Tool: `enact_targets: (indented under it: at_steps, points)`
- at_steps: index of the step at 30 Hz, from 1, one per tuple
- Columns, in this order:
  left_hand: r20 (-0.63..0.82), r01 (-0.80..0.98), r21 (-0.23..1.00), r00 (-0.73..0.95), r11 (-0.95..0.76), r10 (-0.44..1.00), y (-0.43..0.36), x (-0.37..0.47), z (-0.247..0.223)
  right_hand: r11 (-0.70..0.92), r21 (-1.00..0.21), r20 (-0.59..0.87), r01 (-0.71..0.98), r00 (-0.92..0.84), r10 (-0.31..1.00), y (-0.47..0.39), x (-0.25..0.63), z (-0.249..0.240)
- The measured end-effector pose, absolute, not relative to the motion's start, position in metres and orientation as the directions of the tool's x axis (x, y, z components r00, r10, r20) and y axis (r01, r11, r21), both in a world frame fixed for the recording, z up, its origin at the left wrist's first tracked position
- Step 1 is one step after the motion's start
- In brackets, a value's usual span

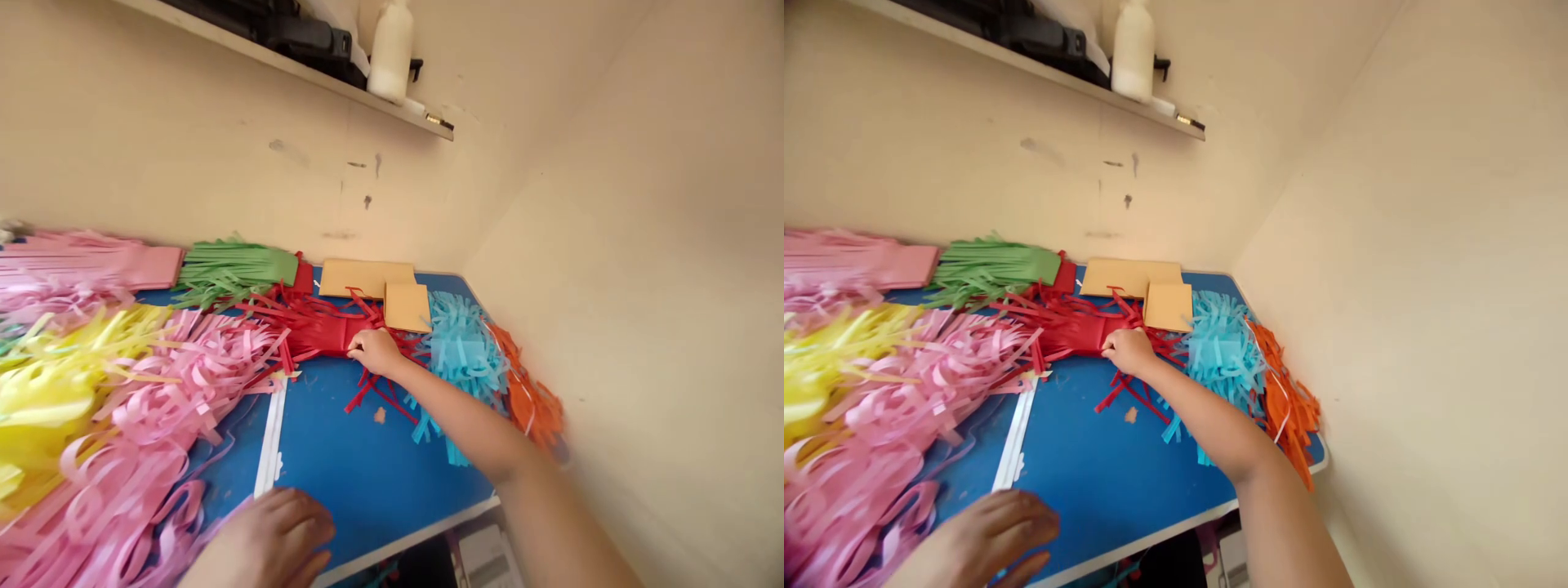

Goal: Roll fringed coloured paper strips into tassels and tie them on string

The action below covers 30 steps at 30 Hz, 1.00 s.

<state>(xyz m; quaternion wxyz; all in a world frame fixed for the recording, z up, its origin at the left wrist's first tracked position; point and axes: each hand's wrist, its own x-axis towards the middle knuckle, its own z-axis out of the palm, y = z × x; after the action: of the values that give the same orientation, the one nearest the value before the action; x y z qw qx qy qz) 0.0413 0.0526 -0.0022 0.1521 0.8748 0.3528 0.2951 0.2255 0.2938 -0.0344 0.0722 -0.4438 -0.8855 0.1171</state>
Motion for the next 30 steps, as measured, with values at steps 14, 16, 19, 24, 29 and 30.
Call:
enact_targets:
  at_steps: [14, 16, 19, 24, 29, 30]
  points:
    - [0.083, 0.922, 0.159, 0.344, -0.353, 0.935, 0.217, 0.078, -0.037, 0.320, -0.399, 0.034, 0.859, -0.334, 0.942, 0.319, 0.221, 0.019]
    - [0.079, 0.941, 0.136, 0.303, -0.311, 0.950, 0.222, 0.080, -0.042, 0.271, -0.369, 0.160, 0.889, -0.226, 0.961, 0.330, 0.218, 0.045]
    - [0.062, 0.961, 0.109, 0.247, -0.253, 0.967, 0.226, 0.083, -0.047, 0.213, -0.375, 0.383, 0.902, -0.058, 0.922, 0.355, 0.216, 0.103]
    - [0.048, 0.967, 0.116, 0.221, -0.226, 0.974, 0.237, 0.080, -0.049, 0.502, -0.163, 0.801, 0.849, -0.183, 0.570, 0.343, 0.224, 0.199]
    - [0.022, 0.964, 0.181, 0.193, -0.194, 0.981, 0.239, 0.062, -0.050, 0.738, 0.311, 0.745, 0.599, -0.635, 0.202, 0.244, 0.255, 0.199]
    - [0.018, 0.965, 0.193, 0.178, -0.179, 0.984, 0.238, 0.060, -0.050, 0.713, 0.276, 0.805, 0.645, -0.560, 0.196, 0.228, 0.266, 0.195]
